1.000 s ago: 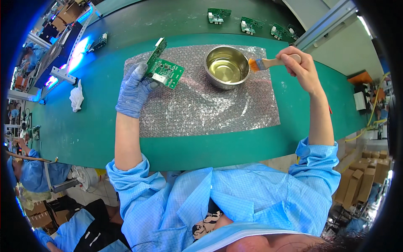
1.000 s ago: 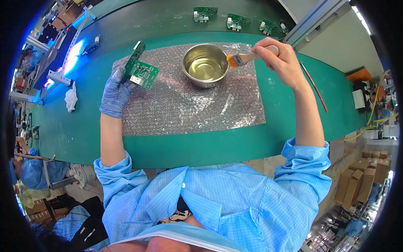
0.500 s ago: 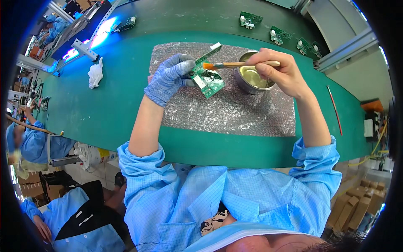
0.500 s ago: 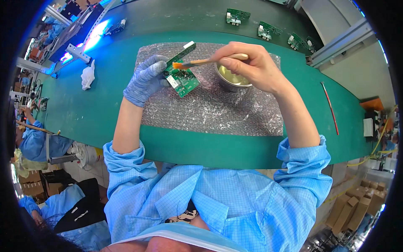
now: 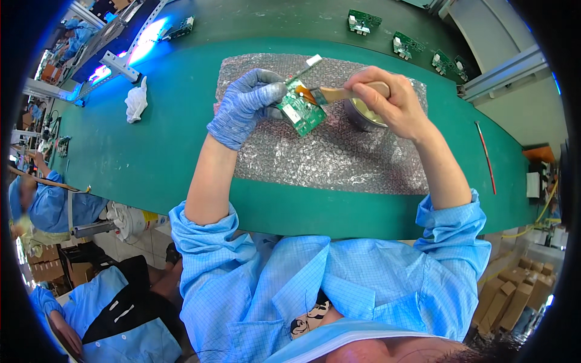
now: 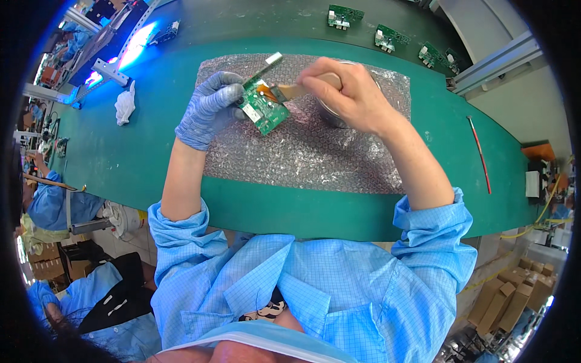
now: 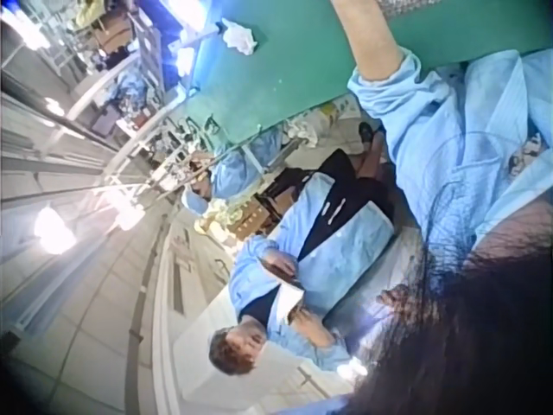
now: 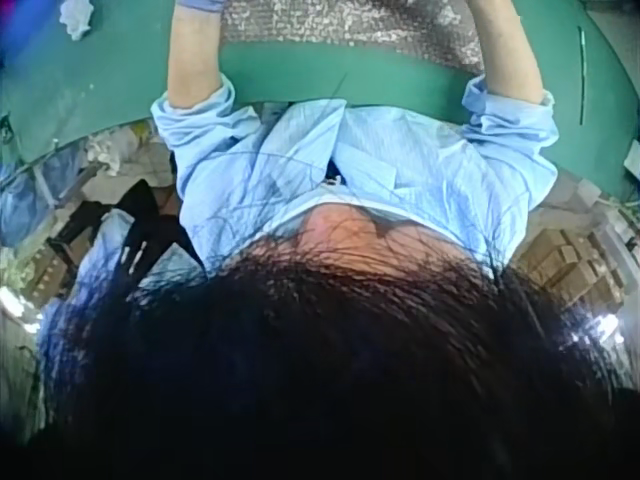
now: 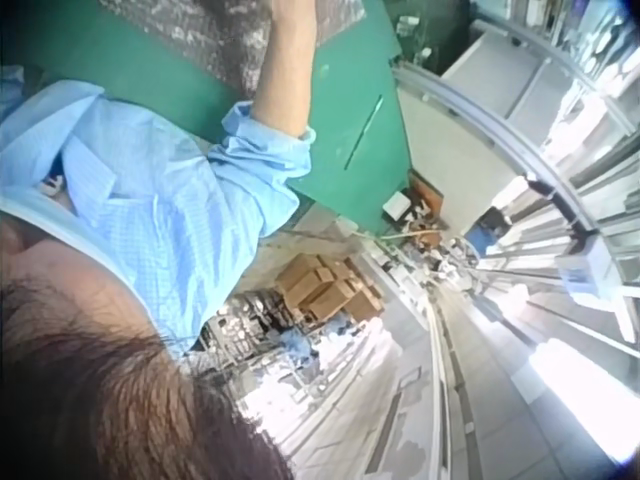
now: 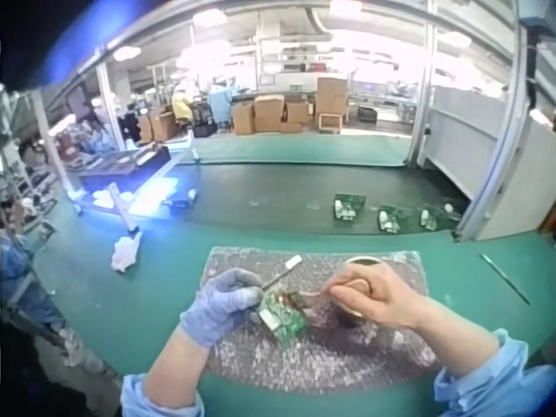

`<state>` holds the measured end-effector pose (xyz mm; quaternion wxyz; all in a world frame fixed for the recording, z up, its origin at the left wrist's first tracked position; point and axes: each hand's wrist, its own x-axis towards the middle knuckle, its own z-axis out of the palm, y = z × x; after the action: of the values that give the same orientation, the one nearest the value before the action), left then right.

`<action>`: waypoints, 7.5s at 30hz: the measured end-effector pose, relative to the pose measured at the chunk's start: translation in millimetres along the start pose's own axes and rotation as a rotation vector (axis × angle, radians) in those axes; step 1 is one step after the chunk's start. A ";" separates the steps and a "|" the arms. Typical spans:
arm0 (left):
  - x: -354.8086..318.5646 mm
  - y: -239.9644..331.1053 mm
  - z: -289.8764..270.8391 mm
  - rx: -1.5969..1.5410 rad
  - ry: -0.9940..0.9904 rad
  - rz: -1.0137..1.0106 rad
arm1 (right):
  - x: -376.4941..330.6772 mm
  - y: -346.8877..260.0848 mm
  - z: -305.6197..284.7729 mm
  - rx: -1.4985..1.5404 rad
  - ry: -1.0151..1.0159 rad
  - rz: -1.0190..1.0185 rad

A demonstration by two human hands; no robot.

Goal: Applying a protective coating to printed circuit boards using a brush.

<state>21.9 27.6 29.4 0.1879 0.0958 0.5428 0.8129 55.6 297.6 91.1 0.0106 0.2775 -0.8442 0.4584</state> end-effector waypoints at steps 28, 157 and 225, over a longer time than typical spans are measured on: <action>0.8 -2.1 2.0 0.091 0.086 0.018 | -18.8 -5.1 1.5 0.190 0.230 0.049; 6.5 -4.5 -3.4 0.022 -0.071 -0.059 | 9.6 -12.0 -24.1 0.198 -0.079 -0.112; 0.1 3.6 15.0 0.115 0.153 0.063 | -35.0 6.5 23.2 0.057 0.182 -0.057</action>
<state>26.5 39.1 38.6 0.1146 0.0609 0.5980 0.7909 87.6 298.3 63.1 0.0925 0.2590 -0.8182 0.5049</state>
